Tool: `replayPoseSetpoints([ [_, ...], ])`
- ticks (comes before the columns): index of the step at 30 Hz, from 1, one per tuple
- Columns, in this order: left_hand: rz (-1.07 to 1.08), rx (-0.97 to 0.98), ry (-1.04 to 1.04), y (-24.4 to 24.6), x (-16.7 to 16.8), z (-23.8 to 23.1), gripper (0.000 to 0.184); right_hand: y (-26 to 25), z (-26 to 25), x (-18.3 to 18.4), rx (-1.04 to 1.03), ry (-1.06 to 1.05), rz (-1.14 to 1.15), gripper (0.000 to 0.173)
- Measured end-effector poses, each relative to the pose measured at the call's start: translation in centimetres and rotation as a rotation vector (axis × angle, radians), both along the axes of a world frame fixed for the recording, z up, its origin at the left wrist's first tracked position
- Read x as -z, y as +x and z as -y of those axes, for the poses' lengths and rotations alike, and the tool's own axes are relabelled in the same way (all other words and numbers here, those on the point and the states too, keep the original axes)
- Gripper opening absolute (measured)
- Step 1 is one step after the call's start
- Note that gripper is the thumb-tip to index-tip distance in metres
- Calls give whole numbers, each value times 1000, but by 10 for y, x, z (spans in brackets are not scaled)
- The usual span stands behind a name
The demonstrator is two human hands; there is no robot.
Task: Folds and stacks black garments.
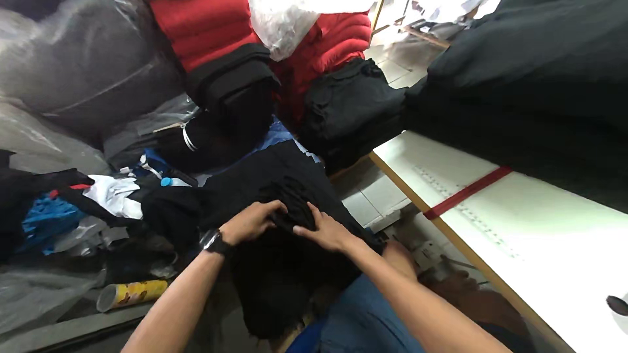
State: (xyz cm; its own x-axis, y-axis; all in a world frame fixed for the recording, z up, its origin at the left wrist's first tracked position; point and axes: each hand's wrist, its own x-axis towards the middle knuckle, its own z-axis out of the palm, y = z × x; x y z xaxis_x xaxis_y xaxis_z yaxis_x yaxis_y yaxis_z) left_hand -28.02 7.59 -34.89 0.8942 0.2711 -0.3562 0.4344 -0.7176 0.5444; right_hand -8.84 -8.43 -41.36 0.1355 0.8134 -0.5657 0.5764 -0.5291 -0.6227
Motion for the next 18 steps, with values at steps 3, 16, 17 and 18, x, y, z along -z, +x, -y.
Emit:
replayPoseSetpoints([
  [3,45,-122,37,17,42,-22,39,-34,0,-5,23,-4,227,139],
  [16,-310,-221,127,-91,127,181,66,-21,-55,13,103,-218,217,114],
  [17,-377,-205,90,-97,119,181,68,-21,-52,14,106,-208,217,114],
  [18,-410,-182,68,-103,112,181,67,-22,-50,15,110,-192,217,114],
])
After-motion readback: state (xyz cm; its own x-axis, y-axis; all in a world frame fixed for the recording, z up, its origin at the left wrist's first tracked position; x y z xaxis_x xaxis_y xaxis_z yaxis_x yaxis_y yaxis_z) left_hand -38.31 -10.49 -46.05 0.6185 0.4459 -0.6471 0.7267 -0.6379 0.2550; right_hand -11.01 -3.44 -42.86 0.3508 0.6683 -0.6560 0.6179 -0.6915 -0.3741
